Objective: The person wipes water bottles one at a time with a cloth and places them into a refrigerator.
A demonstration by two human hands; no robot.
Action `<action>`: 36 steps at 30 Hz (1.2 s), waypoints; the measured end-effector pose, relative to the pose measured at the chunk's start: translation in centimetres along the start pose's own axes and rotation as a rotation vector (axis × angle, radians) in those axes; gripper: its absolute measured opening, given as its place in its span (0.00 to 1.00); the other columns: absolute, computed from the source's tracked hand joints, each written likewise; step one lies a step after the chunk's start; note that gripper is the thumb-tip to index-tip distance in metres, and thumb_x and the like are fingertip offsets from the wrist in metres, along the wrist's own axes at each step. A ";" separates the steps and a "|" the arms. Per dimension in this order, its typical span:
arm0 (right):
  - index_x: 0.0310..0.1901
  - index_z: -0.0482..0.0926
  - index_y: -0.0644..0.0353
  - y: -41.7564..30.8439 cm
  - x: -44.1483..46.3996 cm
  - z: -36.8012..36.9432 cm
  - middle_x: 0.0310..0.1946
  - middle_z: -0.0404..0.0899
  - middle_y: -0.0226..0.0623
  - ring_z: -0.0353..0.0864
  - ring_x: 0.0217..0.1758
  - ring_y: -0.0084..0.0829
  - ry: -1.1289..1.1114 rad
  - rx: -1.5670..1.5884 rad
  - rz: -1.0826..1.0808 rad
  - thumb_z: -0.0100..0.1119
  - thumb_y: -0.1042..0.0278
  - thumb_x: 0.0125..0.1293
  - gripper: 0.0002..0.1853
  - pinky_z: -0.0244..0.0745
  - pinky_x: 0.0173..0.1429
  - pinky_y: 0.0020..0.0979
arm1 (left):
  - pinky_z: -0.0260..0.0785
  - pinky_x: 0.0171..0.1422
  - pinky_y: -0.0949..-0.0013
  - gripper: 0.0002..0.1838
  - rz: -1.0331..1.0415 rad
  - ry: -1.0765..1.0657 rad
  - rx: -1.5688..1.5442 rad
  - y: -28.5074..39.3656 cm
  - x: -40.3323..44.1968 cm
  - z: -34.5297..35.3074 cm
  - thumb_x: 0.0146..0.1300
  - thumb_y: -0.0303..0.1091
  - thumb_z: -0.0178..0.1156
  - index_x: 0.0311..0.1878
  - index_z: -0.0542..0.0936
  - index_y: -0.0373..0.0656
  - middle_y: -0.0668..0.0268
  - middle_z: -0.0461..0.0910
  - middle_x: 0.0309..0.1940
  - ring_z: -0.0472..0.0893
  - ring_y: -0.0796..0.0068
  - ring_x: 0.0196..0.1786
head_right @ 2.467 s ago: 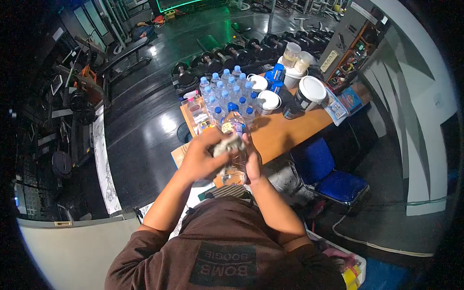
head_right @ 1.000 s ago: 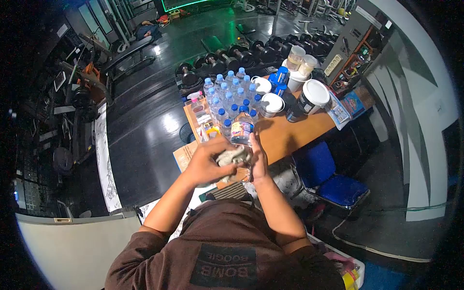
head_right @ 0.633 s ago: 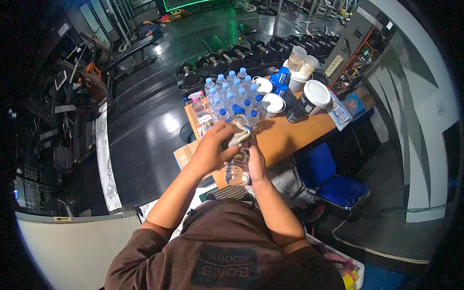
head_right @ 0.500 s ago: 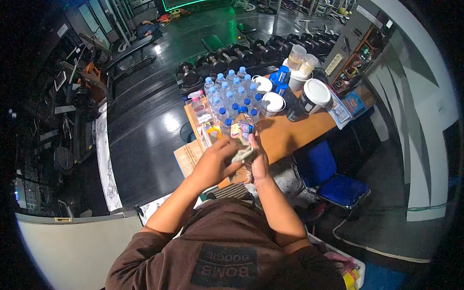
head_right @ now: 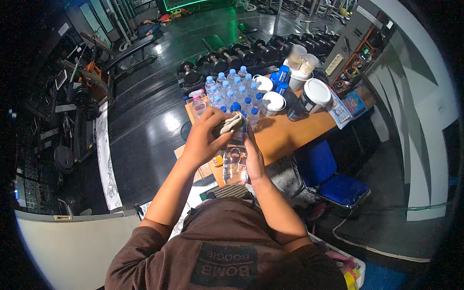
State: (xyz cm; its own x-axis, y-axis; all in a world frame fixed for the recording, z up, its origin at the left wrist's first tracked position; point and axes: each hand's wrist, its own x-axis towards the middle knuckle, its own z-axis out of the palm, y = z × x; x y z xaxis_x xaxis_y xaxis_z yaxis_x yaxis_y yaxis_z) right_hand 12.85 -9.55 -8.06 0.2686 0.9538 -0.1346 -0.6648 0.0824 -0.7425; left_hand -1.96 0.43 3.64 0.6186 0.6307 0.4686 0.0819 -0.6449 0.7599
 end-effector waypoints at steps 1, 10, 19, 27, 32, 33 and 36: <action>0.79 0.67 0.50 0.2 0.0 -0.6 0.59 0.81 0.29 0.84 0.58 0.23 0.004 0.002 0.008 0.43 0.51 0.87 0.26 0.82 0.60 0.30 | 0.75 0.58 0.62 0.22 0.007 -0.059 0.022 -0.4 -0.2 0.5 0.58 0.26 0.73 0.57 0.84 0.39 0.57 0.80 0.48 0.83 0.56 0.51; 0.81 0.60 0.51 -2.6 -0.3 0.9 0.65 0.78 0.39 0.83 0.63 0.34 0.032 0.045 -0.020 0.48 0.50 0.86 0.29 0.80 0.67 0.40 | 0.77 0.58 0.59 0.25 0.026 -0.299 -0.082 2.5 -6.2 1.9 0.53 0.28 0.77 0.57 0.86 0.40 0.57 0.81 0.47 0.84 0.54 0.51; 0.81 0.62 0.49 -2.7 -1.0 1.0 0.65 0.78 0.35 0.83 0.63 0.31 0.036 -0.038 0.013 0.50 0.46 0.85 0.30 0.82 0.64 0.37 | 0.76 0.55 0.63 0.22 -0.019 -0.080 -0.154 1.6 -3.8 0.3 0.55 0.23 0.73 0.55 0.87 0.38 0.59 0.82 0.44 0.83 0.62 0.48; 0.82 0.59 0.50 -2.3 -0.9 1.4 0.67 0.76 0.41 0.82 0.66 0.35 0.026 -0.011 -0.015 0.50 0.47 0.85 0.32 0.80 0.68 0.39 | 0.76 0.58 0.62 0.19 -0.036 -0.090 -0.116 1.2 -4.7 2.4 0.55 0.27 0.73 0.52 0.88 0.37 0.58 0.83 0.45 0.84 0.59 0.50; 0.80 0.59 0.55 -3.5 -1.2 2.7 0.67 0.76 0.44 0.82 0.66 0.38 0.069 -0.052 -0.047 0.49 0.49 0.85 0.31 0.82 0.66 0.39 | 0.76 0.56 0.64 0.21 -0.036 -0.234 -0.148 2.5 -7.1 2.3 0.48 0.27 0.77 0.49 0.90 0.38 0.62 0.82 0.42 0.83 0.63 0.47; 0.80 0.59 0.55 -3.5 -1.2 2.5 0.67 0.76 0.44 0.82 0.66 0.38 0.070 -0.051 -0.046 0.49 0.49 0.85 0.31 0.82 0.66 0.39 | 0.75 0.56 0.64 0.21 -0.037 -0.246 -0.203 2.4 -7.2 2.1 0.48 0.27 0.78 0.48 0.90 0.38 0.62 0.82 0.41 0.83 0.64 0.46; 0.79 0.63 0.55 -3.2 -1.1 1.8 0.65 0.79 0.43 0.85 0.62 0.36 0.074 -0.111 -0.032 0.49 0.49 0.85 0.30 0.85 0.62 0.38 | 0.74 0.56 0.66 0.19 -0.027 -0.236 -0.320 1.7 -7.5 1.8 0.47 0.27 0.79 0.45 0.90 0.36 0.63 0.83 0.40 0.83 0.67 0.46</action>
State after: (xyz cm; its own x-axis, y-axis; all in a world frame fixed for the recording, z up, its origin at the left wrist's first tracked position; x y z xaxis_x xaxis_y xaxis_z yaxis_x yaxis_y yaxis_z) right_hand 13.43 -10.33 -4.42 0.3422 0.9268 -0.1548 -0.5750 0.0762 -0.8146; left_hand -5.02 -6.18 0.63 0.7852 0.5050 0.3585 -0.1241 -0.4389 0.8900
